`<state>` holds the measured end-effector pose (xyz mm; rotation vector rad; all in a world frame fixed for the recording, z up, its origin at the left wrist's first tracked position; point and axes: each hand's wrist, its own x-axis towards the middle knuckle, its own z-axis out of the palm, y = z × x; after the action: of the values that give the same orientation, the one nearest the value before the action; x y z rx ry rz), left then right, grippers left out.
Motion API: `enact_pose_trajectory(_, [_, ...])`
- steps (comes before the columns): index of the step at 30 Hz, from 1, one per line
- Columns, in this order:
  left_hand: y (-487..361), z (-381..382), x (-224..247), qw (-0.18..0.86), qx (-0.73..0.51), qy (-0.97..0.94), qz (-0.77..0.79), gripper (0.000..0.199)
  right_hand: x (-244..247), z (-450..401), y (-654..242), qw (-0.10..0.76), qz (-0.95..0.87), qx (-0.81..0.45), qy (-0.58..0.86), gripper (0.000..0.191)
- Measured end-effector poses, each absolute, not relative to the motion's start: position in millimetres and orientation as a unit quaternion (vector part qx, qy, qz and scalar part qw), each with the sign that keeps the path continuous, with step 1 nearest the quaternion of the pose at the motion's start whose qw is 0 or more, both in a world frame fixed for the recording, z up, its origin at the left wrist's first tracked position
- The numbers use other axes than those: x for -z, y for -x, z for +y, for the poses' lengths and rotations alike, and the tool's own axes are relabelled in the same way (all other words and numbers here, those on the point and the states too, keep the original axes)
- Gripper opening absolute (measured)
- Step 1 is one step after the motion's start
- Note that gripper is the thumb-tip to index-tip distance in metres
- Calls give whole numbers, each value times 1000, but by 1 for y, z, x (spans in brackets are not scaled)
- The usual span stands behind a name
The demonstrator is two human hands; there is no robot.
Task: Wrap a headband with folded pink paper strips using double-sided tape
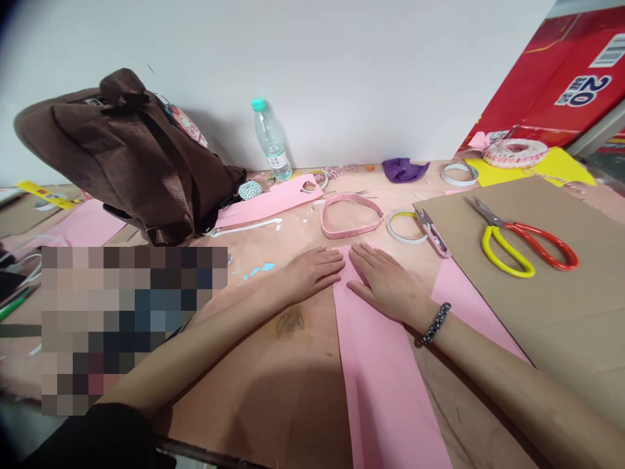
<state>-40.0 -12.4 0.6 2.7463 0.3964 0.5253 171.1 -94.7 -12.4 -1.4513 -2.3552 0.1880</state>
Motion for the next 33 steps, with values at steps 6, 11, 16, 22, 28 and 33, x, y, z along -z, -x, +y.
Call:
enact_pose_trajectory(6, [44,-22,-1,100,-154,-976,120,33,17,-97,-169,132,-841,-26,524,57])
enact_pose_trajectory(11, [44,-22,6,79,-147,-978,125,34,20,-100,-163,118,-832,-4,542,60])
enact_pose_trajectory(16, [45,-24,3,66,-139,-980,128,34,24,-103,-159,112,-823,8,557,62])
enact_pose_trajectory(22, [45,-24,5,60,-151,-979,121,34,28,-109,-152,117,-807,23,578,61])
enact_pose_trajectory(28, [45,-24,5,62,-182,-975,111,35,24,-103,-157,113,-818,18,564,61])
enact_pose_trajectory(33, [50,-31,-2,65,-185,-978,69,34,11,-88,-167,110,-851,2,513,54])
